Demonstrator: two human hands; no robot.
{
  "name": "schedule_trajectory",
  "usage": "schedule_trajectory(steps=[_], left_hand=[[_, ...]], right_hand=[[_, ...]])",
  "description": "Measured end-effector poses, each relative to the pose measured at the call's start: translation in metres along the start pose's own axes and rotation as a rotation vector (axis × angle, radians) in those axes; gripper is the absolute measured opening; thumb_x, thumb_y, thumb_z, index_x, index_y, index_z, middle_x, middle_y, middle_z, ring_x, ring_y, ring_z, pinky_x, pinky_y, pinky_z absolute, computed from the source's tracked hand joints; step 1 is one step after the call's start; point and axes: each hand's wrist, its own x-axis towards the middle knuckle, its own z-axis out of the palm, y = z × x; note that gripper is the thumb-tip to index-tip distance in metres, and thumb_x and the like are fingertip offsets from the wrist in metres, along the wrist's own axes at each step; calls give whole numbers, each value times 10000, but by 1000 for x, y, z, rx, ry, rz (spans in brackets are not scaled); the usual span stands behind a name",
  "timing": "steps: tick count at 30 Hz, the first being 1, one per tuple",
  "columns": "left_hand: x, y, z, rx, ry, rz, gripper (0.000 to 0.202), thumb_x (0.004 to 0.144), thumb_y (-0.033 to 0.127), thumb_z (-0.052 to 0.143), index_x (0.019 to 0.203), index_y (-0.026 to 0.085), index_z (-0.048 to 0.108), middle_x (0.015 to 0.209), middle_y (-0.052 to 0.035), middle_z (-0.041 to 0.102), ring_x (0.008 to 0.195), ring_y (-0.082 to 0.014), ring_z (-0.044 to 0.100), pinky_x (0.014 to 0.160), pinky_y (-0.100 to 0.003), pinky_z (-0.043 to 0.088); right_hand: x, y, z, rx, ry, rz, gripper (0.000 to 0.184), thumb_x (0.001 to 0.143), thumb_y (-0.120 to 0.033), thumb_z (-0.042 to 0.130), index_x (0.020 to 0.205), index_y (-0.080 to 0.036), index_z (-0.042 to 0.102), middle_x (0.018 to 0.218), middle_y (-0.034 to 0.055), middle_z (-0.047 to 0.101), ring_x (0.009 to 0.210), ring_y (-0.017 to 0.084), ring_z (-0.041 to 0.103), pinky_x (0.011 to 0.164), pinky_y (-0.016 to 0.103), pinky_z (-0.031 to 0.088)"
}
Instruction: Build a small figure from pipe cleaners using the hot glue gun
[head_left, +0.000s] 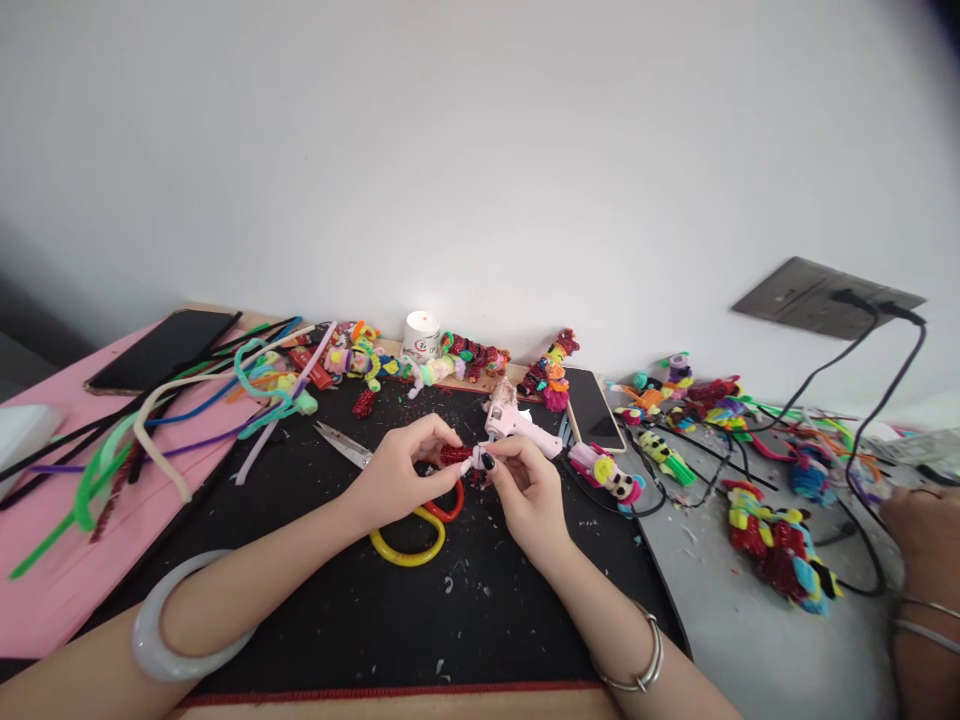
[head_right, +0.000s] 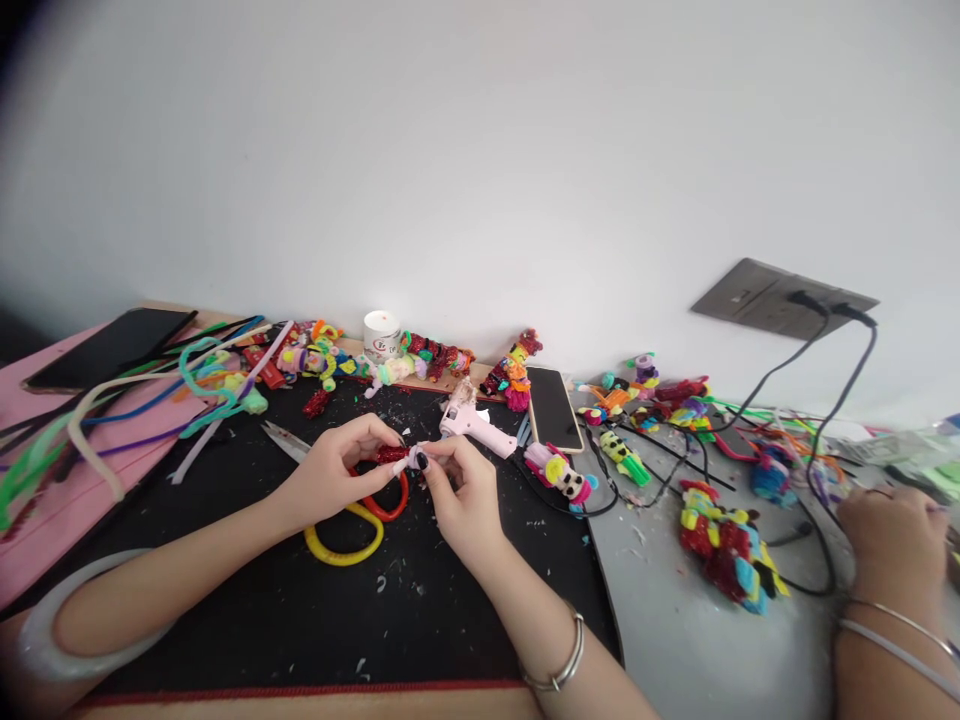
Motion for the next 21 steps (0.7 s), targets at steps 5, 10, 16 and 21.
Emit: schedule_trajectory(steps=[5, 10, 16, 21], left_hand=[[-1, -1, 0, 14, 2, -11, 130, 771, 227, 624, 845, 170, 532, 804, -22, 628, 760, -151, 626, 705, -282, 513], [-1, -2, 1, 10, 5, 5, 119, 785, 220, 614, 855, 170, 532, 827, -28, 630, 796, -157, 627, 737, -298, 521], [1, -2, 3, -5, 66, 99, 101, 775, 173, 610, 845, 172, 537, 916, -42, 568, 835, -153, 600, 686, -260, 528], [1, -2, 3, 49, 95, 136, 80, 785, 152, 597, 842, 172, 545, 926, -39, 530, 816, -141, 581, 665, -243, 525]], right_hand=[[1, 0, 0, 7, -2, -7, 88, 867, -183, 549, 920, -215, 611, 783, 16, 618, 649, 133, 575, 587, 248, 472], [1, -1, 0, 10, 0, -2, 94, 866, -183, 544, 925, -217, 610, 817, 26, 624, 681, 141, 581, 604, 258, 484], [2, -2, 2, -9, 0, 7, 98, 863, -193, 536, 938, -210, 597, 793, 25, 604, 670, 141, 567, 605, 263, 483], [3, -2, 3, -34, -14, 12, 215, 789, -119, 564, 982, -212, 579, 794, 8, 562, 692, 134, 558, 640, 260, 494]])
